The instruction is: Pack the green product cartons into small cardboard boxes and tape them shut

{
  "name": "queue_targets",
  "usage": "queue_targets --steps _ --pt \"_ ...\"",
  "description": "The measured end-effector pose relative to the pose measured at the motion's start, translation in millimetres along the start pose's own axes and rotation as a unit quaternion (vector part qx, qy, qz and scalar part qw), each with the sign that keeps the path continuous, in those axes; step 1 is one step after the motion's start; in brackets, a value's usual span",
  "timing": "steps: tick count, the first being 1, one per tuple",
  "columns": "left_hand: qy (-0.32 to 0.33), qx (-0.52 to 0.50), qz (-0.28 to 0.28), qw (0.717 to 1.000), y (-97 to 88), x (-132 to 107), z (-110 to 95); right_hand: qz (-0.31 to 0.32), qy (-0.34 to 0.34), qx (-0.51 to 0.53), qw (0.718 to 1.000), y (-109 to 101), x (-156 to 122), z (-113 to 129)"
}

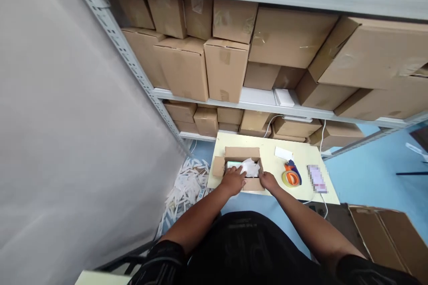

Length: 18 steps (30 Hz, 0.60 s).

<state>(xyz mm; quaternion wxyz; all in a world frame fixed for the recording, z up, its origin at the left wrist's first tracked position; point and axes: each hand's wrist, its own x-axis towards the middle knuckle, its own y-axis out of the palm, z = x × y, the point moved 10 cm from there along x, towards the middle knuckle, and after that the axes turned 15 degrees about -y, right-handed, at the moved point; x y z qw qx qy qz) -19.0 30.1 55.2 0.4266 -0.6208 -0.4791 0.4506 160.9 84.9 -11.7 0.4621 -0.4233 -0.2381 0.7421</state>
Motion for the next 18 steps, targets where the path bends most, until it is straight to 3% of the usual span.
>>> queue_targets --steps 5,7,10,14,18 --pt "0.033 -0.031 0.016 0.999 -0.1 35.7 16.7 -0.06 0.048 0.072 0.994 -12.5 9.5 -3.2" --pt "0.035 -0.039 0.018 0.998 1.8 42.1 19.5 -0.096 0.038 0.102 0.989 -21.8 4.4 -5.5" --pt "0.037 -0.05 0.018 0.998 5.3 42.9 21.5 -0.13 -0.1 0.131 0.978 -35.3 -3.0 10.6" --pt "0.031 -0.054 0.013 0.998 4.6 39.7 22.4 -0.03 -0.368 0.045 0.928 -29.2 -19.3 51.3" --pt "0.043 -0.069 0.013 0.997 -3.6 36.6 16.1 0.09 -0.438 -0.074 0.891 -19.2 -18.4 50.1"
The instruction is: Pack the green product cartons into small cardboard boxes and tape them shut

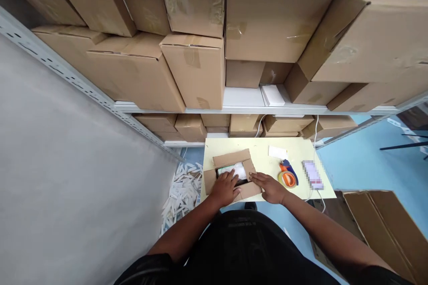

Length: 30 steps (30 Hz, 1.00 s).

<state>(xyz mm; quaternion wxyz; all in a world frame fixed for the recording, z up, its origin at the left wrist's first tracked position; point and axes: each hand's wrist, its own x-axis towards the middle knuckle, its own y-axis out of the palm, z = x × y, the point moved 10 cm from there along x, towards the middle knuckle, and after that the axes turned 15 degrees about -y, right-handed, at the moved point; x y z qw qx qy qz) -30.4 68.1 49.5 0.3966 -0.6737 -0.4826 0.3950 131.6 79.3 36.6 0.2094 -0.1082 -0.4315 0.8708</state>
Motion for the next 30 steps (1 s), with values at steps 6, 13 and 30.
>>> queue_targets --steps 6,13,30 --pt "-0.076 -0.075 -0.107 0.988 -38.4 -31.2 17.9 0.078 -0.06 -0.016 0.995 3.4 4.1 -9.0" --pt "-0.379 -0.33 -0.145 0.852 -26.9 -79.6 95.5 0.071 -0.072 -0.02 0.995 6.6 -0.7 -15.9" --pt "-0.162 -0.378 0.086 0.908 -15.4 -37.7 75.0 -0.109 0.034 0.041 0.993 -21.3 2.7 -20.4"
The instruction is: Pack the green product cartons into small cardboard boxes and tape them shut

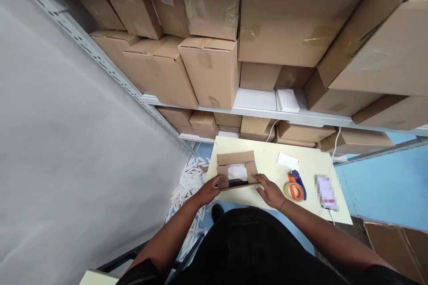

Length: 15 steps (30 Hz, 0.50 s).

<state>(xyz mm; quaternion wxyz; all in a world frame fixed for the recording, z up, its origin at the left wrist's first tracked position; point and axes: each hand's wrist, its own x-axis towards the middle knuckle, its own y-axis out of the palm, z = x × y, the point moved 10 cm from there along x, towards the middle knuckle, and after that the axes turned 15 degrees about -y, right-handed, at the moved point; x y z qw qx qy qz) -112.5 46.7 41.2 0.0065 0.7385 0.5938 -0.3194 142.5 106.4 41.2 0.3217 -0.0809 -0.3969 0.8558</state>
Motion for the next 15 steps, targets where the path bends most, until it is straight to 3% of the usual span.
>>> queue_targets --steps 2,4,7,10,12,15 --pt "-0.032 -0.083 -0.005 0.996 -5.8 10.0 6.3 -0.064 0.081 0.002 0.995 -0.8 3.1 -12.9" --pt "-0.057 -0.111 -0.05 0.991 -15.9 18.5 11.6 -0.11 0.16 0.012 0.981 3.8 3.0 -27.2" --pt "-0.045 -0.047 -0.178 0.982 -39.2 25.6 4.1 -0.13 0.221 0.059 0.965 18.9 4.2 -40.4" --pt "0.006 0.044 -0.281 0.959 -56.7 33.3 -21.2 -0.134 0.246 0.094 0.955 28.2 6.2 -45.3" --pt "0.024 0.075 -0.299 0.951 -62.1 44.7 -35.6 -0.139 0.259 0.099 0.951 28.6 6.8 -45.8" --pt "0.009 0.067 -0.244 0.967 -59.3 66.6 -41.0 -0.145 0.27 0.093 0.947 27.1 7.0 -43.9"
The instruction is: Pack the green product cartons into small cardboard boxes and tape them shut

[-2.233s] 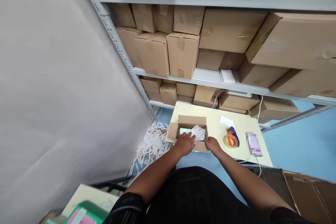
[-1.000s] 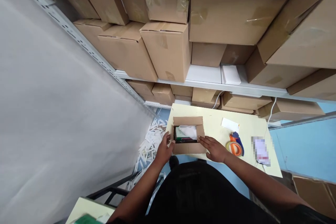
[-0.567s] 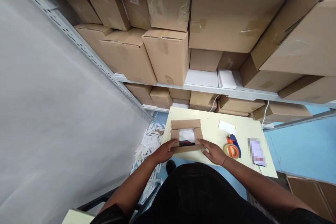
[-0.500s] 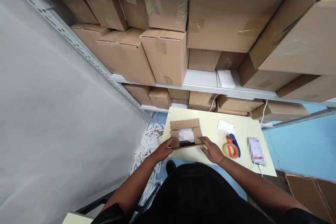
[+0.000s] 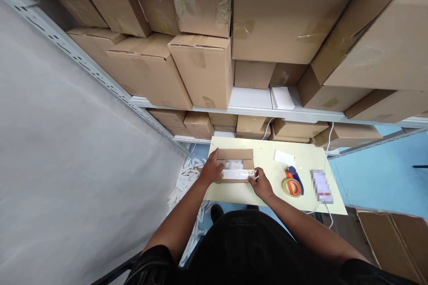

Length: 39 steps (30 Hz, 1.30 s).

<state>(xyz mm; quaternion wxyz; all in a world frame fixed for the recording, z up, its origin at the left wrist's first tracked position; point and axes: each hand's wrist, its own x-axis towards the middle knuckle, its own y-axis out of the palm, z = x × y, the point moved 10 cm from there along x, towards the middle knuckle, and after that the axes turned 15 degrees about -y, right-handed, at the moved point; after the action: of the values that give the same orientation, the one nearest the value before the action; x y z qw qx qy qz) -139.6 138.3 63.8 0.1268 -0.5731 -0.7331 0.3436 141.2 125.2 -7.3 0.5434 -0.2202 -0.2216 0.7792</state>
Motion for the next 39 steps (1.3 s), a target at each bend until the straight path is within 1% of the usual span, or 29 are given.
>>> queue_targets --steps 1,2,3,5,7,10,11,14,16,17,18,20,21,23,24,25,26,28,29,30,32,34,36,38,39 --pt "-0.011 -0.011 0.017 1.0 2.8 2.5 1.7 -0.004 0.002 -0.004 1.0 -0.6 -0.6 0.5" --pt "-0.018 -0.023 0.02 0.999 2.9 2.5 4.0 -0.008 0.003 -0.009 1.0 -1.1 -1.3 0.8" --pt "-0.017 -0.034 0.012 0.999 0.4 0.2 6.1 -0.011 0.004 -0.012 1.0 -1.4 -2.0 0.7" --pt "0.004 -0.045 -0.018 0.999 -7.7 -10.3 9.0 -0.015 0.005 -0.017 1.0 -1.2 -2.9 -0.7" --pt "0.039 -0.03 -0.027 0.998 -11.1 -23.5 9.1 -0.016 0.006 -0.02 1.0 -0.1 -2.7 -2.7" --pt "0.096 0.051 -0.012 0.994 -4.4 -39.3 0.5 -0.019 0.008 -0.023 1.0 2.7 -1.1 -3.4" --pt "0.113 0.087 -0.016 0.99 -1.5 -42.9 -4.1 -0.021 0.008 -0.022 1.0 3.8 -0.7 -2.6" --pt "0.139 0.192 -0.062 0.97 5.4 -48.7 -18.4 -0.026 -0.004 -0.003 1.0 3.8 -1.4 1.0" --pt "0.139 0.249 -0.098 0.954 10.8 -50.6 -24.8 -0.021 -0.029 0.024 0.999 -3.6 -4.0 0.1" --pt "0.139 0.272 -0.106 0.946 15.2 -51.3 -26.9 -0.021 -0.04 0.027 0.999 -12.7 -6.6 -3.7" --pt "0.145 0.29 -0.104 0.94 21.3 -52.1 -28.5 -0.024 -0.046 0.013 0.999 -26.4 -10.2 -11.0" --pt "0.173 0.31 -0.071 0.932 38.0 -54.2 -30.8 -0.047 -0.025 -0.073 0.996 -67.0 -20.3 -36.6" --pt "0.191 0.312 -0.047 0.929 46.7 -55.4 -31.5 -0.066 0.006 -0.136 0.988 -91.8 -26.7 -53.7" --pt "0.215 0.299 -0.012 0.929 58.3 -56.3 -32.1 -0.093 0.091 -0.253 0.959 -138.4 -39.6 -89.7" --pt "0.215 0.289 -0.007 0.933 59.9 -55.3 -32.2 -0.088 0.136 -0.291 0.943 -154.8 -44.0 -107.3" --pt "0.209 0.277 -0.01 0.938 59.4 -53.6 -32.4 -0.072 0.182 -0.309 0.931 -165.2 -47.1 -125.2" --pt "0.199 0.266 -0.016 0.943 57.7 -52.0 -33.2 -0.048 0.223 -0.309 0.923 -169.9 -48.7 -142.1" --pt "0.179 0.252 -0.025 0.951 54.0 -50.1 -36.5 0.003 0.284 -0.275 0.918 -166.8 -48.3 -169.6" --pt "0.17 0.249 -0.027 0.953 52.7 -49.9 -39.0 0.022 0.3 -0.256 0.919 -162.6 -46.5 -178.7" --pt "0.164 0.249 -0.026 0.954 51.9 -50.2 -41.8 0.033 0.307 -0.242 0.92 -158.9 -44.1 -184.8" --pt "0.155 0.254 -0.022 0.954 51.5 -51.0 -46.9 0.04 0.301 -0.234 0.924 -154.6 -39.6 -189.6" --pt "0.145 0.259 -0.021 0.955 51.3 -50.9 -49.2 0.041 0.286 -0.234 0.929 -153.0 -39.2 -187.9" --pt "0.127 0.257 -0.022 0.958 50.8 -49.1 -48.1 0.038 0.264 -0.238 0.934 -152.7 -42.7 -179.6" --pt "0.1 0.242 -0.016 0.965 50.7 -45.7 -44.9 0.015 0.221 -0.234 0.947 -153.1 -44.4 -161.4" --pt "0.08 0.228 -0.011 0.97 50.4 -43.2 -42.7 -0.006 0.186 -0.22 0.958 -152.5 -42.7 -147.4"
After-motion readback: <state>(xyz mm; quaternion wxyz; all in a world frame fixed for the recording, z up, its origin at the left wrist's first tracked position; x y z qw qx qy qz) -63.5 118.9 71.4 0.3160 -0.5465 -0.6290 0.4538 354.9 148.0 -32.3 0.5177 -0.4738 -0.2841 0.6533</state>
